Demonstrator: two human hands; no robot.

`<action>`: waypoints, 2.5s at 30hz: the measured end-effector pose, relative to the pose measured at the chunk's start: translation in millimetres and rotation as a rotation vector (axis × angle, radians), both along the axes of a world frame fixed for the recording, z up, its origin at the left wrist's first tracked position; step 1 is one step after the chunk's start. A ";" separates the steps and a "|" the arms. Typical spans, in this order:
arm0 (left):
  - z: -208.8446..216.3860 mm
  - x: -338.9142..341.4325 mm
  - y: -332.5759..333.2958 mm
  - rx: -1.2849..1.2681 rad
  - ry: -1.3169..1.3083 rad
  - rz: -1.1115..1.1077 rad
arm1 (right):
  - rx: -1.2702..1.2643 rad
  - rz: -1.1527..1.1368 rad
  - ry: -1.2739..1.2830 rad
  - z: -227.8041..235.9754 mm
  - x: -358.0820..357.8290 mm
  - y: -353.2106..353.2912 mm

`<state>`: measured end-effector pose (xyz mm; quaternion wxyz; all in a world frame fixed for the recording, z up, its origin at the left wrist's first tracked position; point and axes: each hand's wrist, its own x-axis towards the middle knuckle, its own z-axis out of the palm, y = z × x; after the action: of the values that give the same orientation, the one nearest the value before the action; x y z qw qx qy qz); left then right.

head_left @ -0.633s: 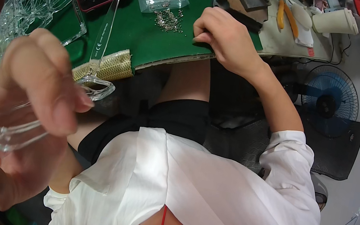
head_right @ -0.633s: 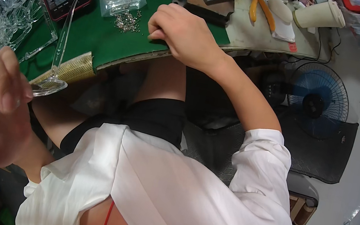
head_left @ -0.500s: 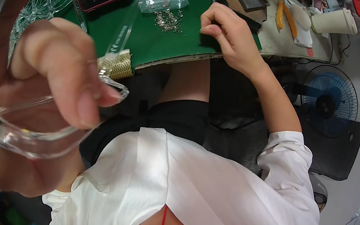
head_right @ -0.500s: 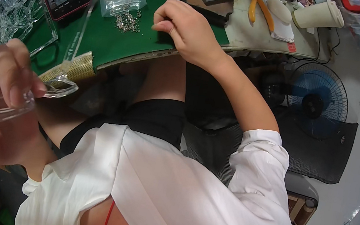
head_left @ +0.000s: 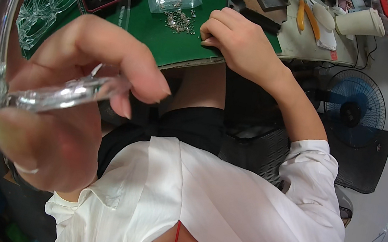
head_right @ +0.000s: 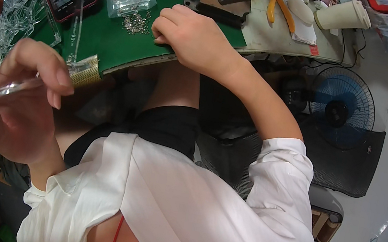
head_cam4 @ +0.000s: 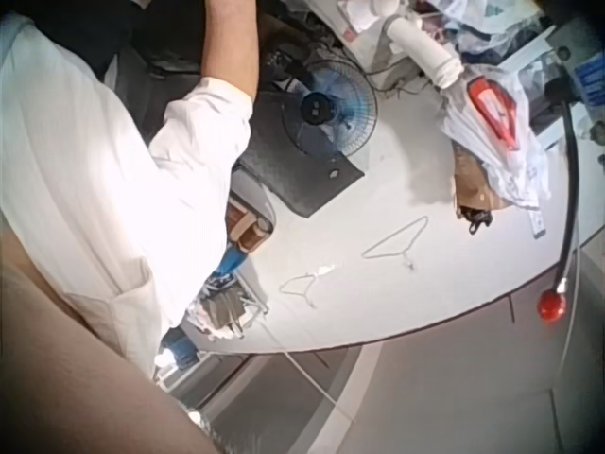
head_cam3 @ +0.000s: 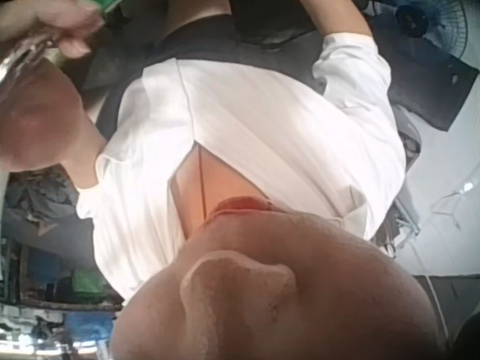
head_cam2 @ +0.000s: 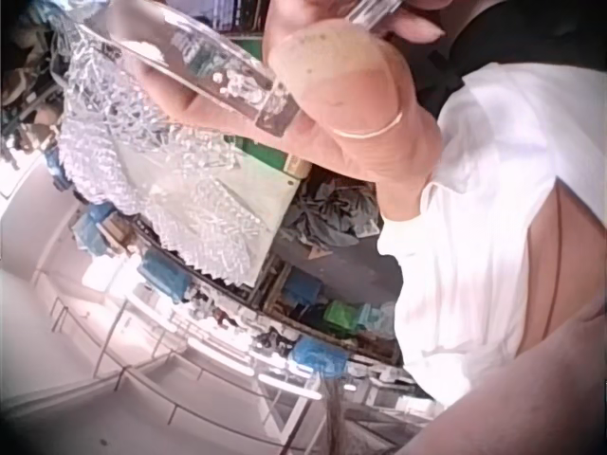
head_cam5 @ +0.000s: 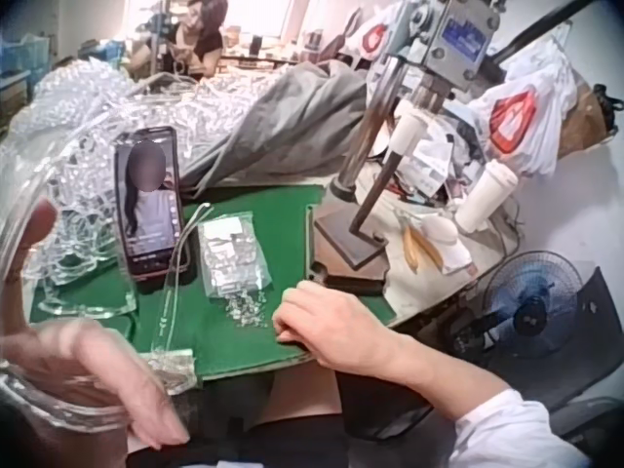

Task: The person repeatedly picks up clear eyeglass frames and small metal screws from a green work surface, inserts the screws into the hinge area of each frame, and places the assembled frames aside. The person handles frames one at a time and occasionally shifts a pile of frames to access more.

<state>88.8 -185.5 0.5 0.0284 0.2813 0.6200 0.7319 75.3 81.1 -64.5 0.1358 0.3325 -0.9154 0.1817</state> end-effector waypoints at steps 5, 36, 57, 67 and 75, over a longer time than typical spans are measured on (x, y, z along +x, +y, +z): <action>-3.7 -2.6 6.0 -0.006 0.010 -0.017 | 0.090 -0.005 0.022 -3.7 -0.1 -1.8; -8.8 -7.0 40.7 -0.106 0.229 -0.022 | -0.293 -0.160 -0.126 8.5 -6.0 5.7; -16.0 1.3 56.4 -0.098 0.027 -0.093 | -0.702 -0.002 -0.115 42.3 3.7 -7.2; -20.1 5.7 71.8 -0.279 0.245 -0.044 | -0.531 0.135 0.251 73.9 13.6 -22.3; -23.1 4.7 70.5 -0.298 0.287 -0.002 | -0.529 0.130 0.238 76.7 14.6 -25.4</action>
<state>93.6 -115.0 -22.6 -0.0182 0.3758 0.7187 0.5847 89.9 55.8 12.2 0.3124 0.3625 -0.7907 0.3819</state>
